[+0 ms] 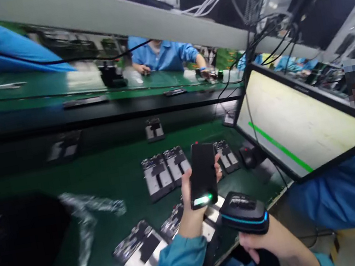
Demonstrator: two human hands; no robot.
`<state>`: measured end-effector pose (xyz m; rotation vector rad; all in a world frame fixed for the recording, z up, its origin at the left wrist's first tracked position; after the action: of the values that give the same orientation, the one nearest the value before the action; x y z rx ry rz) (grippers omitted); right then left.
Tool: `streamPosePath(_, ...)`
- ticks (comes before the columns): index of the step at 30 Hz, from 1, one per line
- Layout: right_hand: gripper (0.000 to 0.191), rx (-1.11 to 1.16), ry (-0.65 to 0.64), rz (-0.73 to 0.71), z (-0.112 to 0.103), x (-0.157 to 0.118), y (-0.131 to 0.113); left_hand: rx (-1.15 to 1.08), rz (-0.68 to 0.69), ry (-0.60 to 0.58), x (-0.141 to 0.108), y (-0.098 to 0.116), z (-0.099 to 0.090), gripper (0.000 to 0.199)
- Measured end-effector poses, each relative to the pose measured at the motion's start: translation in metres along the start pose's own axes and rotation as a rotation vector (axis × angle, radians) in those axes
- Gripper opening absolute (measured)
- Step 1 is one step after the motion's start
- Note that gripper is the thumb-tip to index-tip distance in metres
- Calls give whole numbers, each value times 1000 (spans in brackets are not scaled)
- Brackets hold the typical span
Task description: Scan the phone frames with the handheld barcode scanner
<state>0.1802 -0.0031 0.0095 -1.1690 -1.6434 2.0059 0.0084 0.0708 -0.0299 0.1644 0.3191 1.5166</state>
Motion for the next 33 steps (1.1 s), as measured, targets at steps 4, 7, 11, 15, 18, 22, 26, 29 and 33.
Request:
streamPosePath(4,51,72,-12,-13,0,1,-1,-93,-33,-12,7,-6,-1,55)
streamPosePath(7,47,54,67,-60,-16,-10,2,63,-20,74,11,-13,-11,45)
streamPosePath(11,47,-200,390,-102,-46,-31,2,367,185,236,16,-10,-22,35)
streamPosePath(15,45,-404,446,-219,-35,-35,-24,622,303,300,11,-6,-10,31)
streamPosePath(18,33,-453,434,-228,-20,-26,-36,804,422,352,2,0,4,28)
streamPosePath(22,32,-504,439,-197,-17,-14,-34,1003,469,375,-1,4,14,28)
streamPosePath(26,28,-556,446,-177,-20,-10,-32,1066,520,435,-2,9,14,31)
streamPosePath(29,29,-546,432,-175,-21,-11,-31,988,547,433,-2,11,9,29)
streamPosePath(33,40,-491,352,-214,-15,-10,-35,921,551,456,-1,11,2,36)
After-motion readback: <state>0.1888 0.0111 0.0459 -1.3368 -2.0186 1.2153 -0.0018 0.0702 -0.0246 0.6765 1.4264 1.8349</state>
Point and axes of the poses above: each hand's wrist, its own x-axis towards the middle knuckle, its own z-axis out of the palm, y = z × x, the point moved 5 cm from there along x, towards the middle knuckle, and after that the axes turned 1 degree about -x, right-handed, at the moved point
